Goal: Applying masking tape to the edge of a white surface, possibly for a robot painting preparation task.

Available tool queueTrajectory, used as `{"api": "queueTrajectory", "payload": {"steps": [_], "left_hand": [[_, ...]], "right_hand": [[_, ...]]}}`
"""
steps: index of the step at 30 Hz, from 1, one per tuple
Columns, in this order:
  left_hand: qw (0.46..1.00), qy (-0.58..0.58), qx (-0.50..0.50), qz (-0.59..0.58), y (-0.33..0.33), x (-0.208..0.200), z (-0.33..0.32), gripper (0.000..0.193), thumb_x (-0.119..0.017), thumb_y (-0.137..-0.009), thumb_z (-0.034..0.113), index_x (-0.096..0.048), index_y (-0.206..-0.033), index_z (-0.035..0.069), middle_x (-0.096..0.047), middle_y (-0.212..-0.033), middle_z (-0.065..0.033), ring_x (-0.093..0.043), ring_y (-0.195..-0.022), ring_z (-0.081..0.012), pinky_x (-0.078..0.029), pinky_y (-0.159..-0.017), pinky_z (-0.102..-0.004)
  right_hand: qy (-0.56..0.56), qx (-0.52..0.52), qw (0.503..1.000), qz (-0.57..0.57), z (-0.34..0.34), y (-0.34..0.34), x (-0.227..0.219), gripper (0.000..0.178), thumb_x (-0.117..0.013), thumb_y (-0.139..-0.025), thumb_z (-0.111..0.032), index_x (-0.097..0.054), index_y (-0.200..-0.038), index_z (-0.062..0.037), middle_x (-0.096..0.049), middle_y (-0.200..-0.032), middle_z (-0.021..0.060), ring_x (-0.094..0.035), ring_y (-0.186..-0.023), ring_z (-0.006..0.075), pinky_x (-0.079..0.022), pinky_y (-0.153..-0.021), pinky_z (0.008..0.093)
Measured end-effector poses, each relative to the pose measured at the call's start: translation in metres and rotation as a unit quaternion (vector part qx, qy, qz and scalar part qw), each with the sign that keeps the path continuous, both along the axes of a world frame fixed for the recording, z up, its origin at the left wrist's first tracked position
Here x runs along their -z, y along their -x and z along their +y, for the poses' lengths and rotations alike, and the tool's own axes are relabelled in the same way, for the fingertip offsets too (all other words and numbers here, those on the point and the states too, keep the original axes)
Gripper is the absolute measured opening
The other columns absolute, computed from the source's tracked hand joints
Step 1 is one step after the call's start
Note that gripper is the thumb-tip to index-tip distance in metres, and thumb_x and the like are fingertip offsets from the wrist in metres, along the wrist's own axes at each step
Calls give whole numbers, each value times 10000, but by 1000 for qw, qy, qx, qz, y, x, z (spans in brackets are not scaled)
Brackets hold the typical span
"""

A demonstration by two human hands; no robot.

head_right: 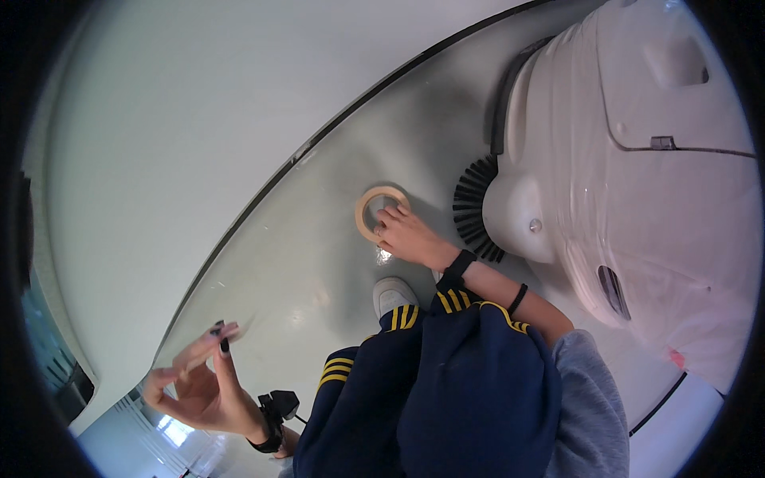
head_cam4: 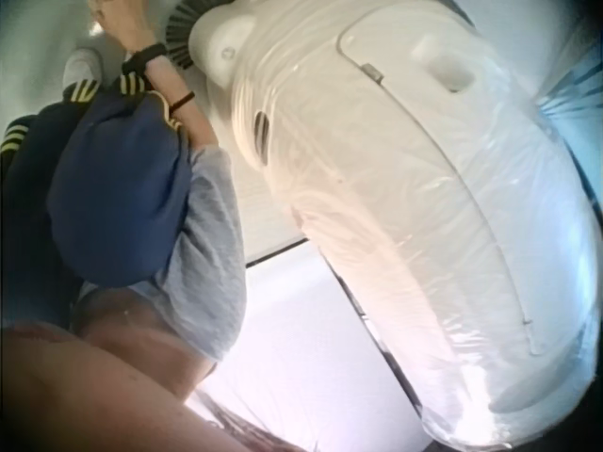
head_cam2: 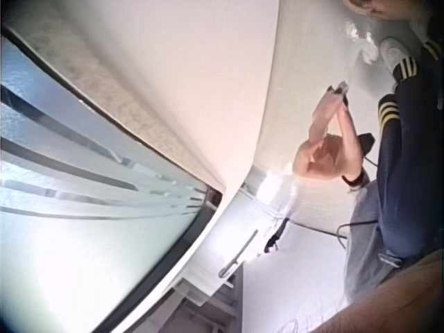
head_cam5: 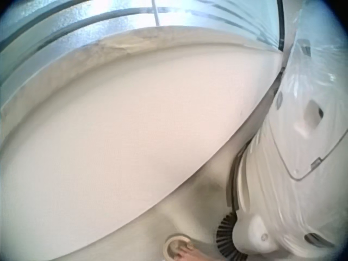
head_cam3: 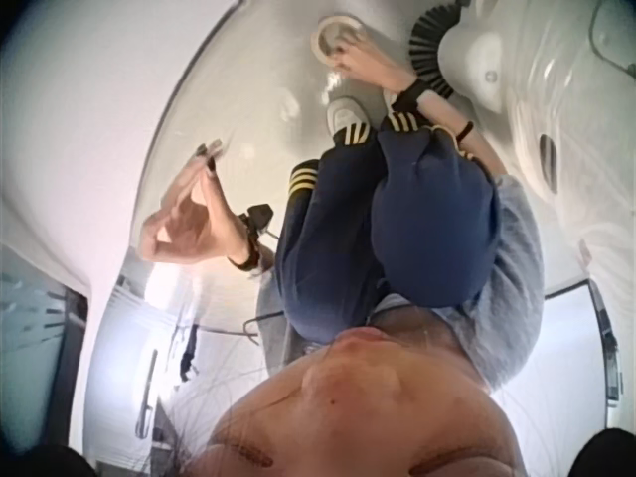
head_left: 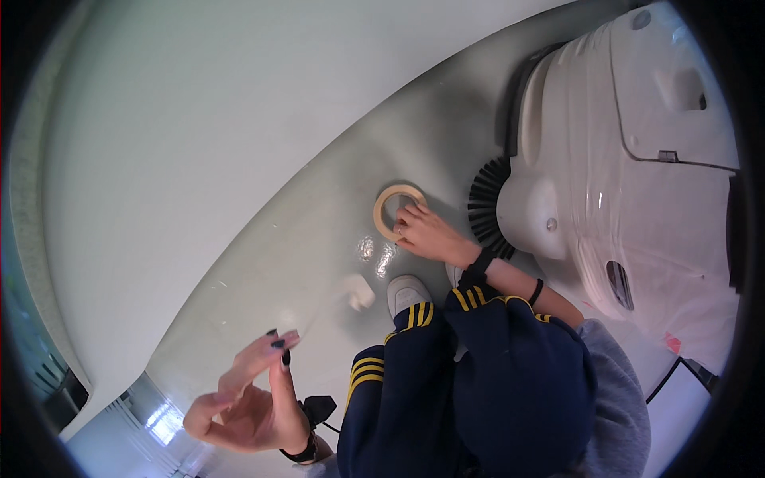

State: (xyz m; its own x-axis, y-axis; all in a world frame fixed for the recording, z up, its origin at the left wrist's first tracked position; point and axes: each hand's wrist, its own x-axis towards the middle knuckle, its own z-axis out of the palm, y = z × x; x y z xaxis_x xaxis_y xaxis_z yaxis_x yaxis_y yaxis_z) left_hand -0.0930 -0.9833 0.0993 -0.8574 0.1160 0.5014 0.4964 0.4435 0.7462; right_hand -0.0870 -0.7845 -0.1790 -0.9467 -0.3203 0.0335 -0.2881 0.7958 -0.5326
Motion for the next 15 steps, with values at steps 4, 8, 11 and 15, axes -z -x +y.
{"api": "queueTrajectory", "payload": {"steps": [4,8,11,15], "left_hand": [[999,38,-6,20,4,-7,6,425,-630,-801,-50,-315,-1057,77,-655,-852,-217,-677,-717,-269,-564,-738,-385],[996,68,12,49,9,-10,15,429,-624,-795,-74,-314,-1052,73,-655,-845,-217,-678,-728,-272,-574,-715,-362],[993,97,29,59,11,-7,27,473,-626,-762,-127,-289,-1035,62,-647,-844,-224,-676,-722,-296,-576,-699,-352],[989,125,27,69,12,-6,33,517,-637,-721,-179,-274,-1016,41,-636,-819,-233,-674,-713,-313,-573,-693,-347]], "right_hand": [[9,-34,999,-27,-15,-5,4,276,-577,-849,-251,-585,-1018,-33,-514,-1099,140,-521,-998,246,-384,-904,344],[433,53,887,-154,-19,7,-51,393,-538,-890,-289,-496,-1191,-40,-516,-1136,112,-516,-1043,230,-370,-935,340],[738,34,631,-237,-5,21,-100,532,-551,-895,-294,-356,-1329,-55,-506,-1179,107,-519,-1057,208,-358,-960,349],[698,-77,682,-203,-2,21,-137,613,-584,-863,-189,-271,-1375,-70,-500,-1180,121,-542,-999,176,-361,-965,350]]}}
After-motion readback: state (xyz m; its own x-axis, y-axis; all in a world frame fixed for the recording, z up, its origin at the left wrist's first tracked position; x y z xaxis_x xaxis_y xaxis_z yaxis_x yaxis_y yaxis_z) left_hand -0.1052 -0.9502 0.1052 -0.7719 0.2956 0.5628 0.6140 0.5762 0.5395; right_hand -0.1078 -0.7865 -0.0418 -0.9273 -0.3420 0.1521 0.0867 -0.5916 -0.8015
